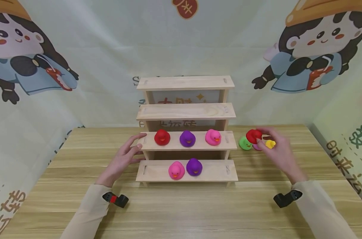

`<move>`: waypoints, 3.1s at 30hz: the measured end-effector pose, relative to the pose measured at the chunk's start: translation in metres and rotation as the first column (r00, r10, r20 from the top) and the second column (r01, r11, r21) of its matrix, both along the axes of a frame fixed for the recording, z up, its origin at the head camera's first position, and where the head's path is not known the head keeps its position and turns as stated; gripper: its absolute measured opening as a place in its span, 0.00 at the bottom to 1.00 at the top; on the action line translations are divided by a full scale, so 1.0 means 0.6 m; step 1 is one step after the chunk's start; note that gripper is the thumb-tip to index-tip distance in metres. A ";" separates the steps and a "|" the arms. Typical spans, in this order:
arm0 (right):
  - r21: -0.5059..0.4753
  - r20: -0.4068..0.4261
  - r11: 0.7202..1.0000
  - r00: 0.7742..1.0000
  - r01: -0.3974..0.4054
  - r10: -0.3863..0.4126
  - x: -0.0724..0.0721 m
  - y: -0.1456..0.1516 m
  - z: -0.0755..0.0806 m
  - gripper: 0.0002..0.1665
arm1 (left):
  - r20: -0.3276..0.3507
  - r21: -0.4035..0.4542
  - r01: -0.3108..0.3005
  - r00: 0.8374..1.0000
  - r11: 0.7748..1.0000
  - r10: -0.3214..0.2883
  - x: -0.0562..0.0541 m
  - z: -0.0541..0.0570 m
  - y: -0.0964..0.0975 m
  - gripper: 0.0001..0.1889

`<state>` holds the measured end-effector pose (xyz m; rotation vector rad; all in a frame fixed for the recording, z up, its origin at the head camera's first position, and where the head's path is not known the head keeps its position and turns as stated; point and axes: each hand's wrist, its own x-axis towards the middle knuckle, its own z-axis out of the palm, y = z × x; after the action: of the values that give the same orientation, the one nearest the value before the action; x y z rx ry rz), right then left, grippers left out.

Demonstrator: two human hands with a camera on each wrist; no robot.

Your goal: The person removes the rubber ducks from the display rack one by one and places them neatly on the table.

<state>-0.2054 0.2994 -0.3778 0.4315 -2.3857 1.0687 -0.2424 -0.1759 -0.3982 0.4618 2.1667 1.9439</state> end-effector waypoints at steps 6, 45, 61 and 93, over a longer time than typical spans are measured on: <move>0.010 0.035 1.000 0.999 0.007 -0.008 0.009 0.007 -0.018 0.23 | -0.003 0.006 0.007 1.000 1.000 -0.007 -0.001 0.000 -0.001 0.22; -0.038 0.153 0.988 0.976 -0.153 0.157 0.017 0.016 -0.096 0.23 | 0.011 -0.019 -0.055 0.998 0.998 0.055 -0.004 -0.009 -0.002 0.23; 0.063 0.188 0.991 0.976 -0.121 0.107 0.020 0.011 -0.080 0.24 | -0.008 -0.040 -0.083 0.997 0.996 0.083 -0.004 -0.011 -0.002 0.22; -0.024 0.034 0.993 0.992 -0.119 0.120 0.024 -0.089 0.018 0.20 | -0.004 -0.024 -0.102 0.995 0.995 0.101 -0.003 -0.010 0.005 0.21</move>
<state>-0.1910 0.2460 -0.3669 0.5580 -2.4020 1.1632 -0.2444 -0.1732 -0.4040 0.3568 2.2536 1.9671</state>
